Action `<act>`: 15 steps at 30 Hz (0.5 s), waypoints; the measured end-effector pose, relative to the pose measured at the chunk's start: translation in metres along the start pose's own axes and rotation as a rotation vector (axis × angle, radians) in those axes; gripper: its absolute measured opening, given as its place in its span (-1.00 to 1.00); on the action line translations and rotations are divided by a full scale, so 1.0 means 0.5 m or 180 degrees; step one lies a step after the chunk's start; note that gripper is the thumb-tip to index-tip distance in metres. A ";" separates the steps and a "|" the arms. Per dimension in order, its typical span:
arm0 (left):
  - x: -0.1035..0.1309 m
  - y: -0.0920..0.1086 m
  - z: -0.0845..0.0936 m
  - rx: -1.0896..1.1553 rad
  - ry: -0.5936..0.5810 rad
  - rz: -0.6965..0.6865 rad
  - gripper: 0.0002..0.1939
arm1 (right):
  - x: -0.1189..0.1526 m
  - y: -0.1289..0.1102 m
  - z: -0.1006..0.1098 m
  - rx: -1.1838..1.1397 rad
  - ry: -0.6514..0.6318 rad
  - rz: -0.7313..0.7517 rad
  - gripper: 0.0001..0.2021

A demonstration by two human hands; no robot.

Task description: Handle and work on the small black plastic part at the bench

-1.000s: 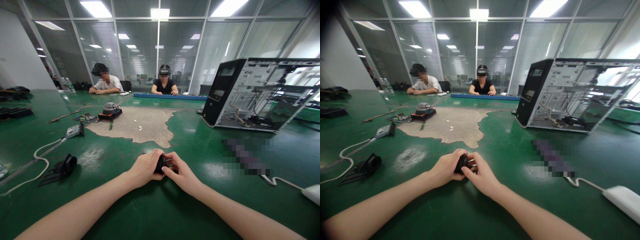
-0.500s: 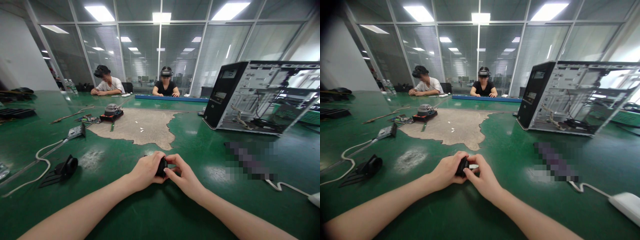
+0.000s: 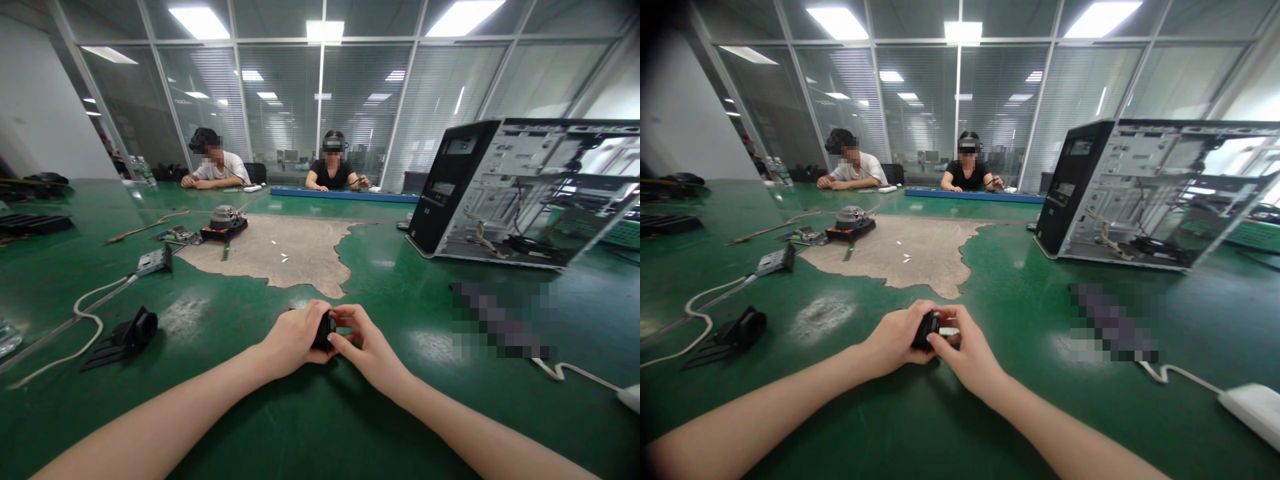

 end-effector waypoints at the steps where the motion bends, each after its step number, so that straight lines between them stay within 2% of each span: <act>1: 0.000 0.000 0.000 -0.0012 0.0000 -0.0004 -0.42 | -0.001 0.004 -0.004 -0.0059 -0.0095 -0.0077 -0.76; 4: 0.001 -0.001 0.003 -0.0042 0.0001 0.0012 -0.43 | -0.001 0.007 -0.011 -0.0090 -0.0274 -0.0137 -0.79; 10: 0.001 0.002 0.004 0.0002 -0.0034 -0.0002 -0.42 | 0.006 -0.012 0.004 0.0237 0.0065 0.0324 -0.85; 15: 0.000 0.003 0.006 0.0051 0.0013 0.0013 -0.44 | -0.001 0.002 -0.002 -0.0064 -0.0037 0.0000 -0.82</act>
Point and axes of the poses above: each hand's wrist, its own x-axis away from the middle knuckle, its own z-axis out of the back of the hand, y = z × x, the point moved 7 cm from there along -x, towards the middle knuckle, and after that the axes turned 9 degrees about -z, right-handed, at the moved point
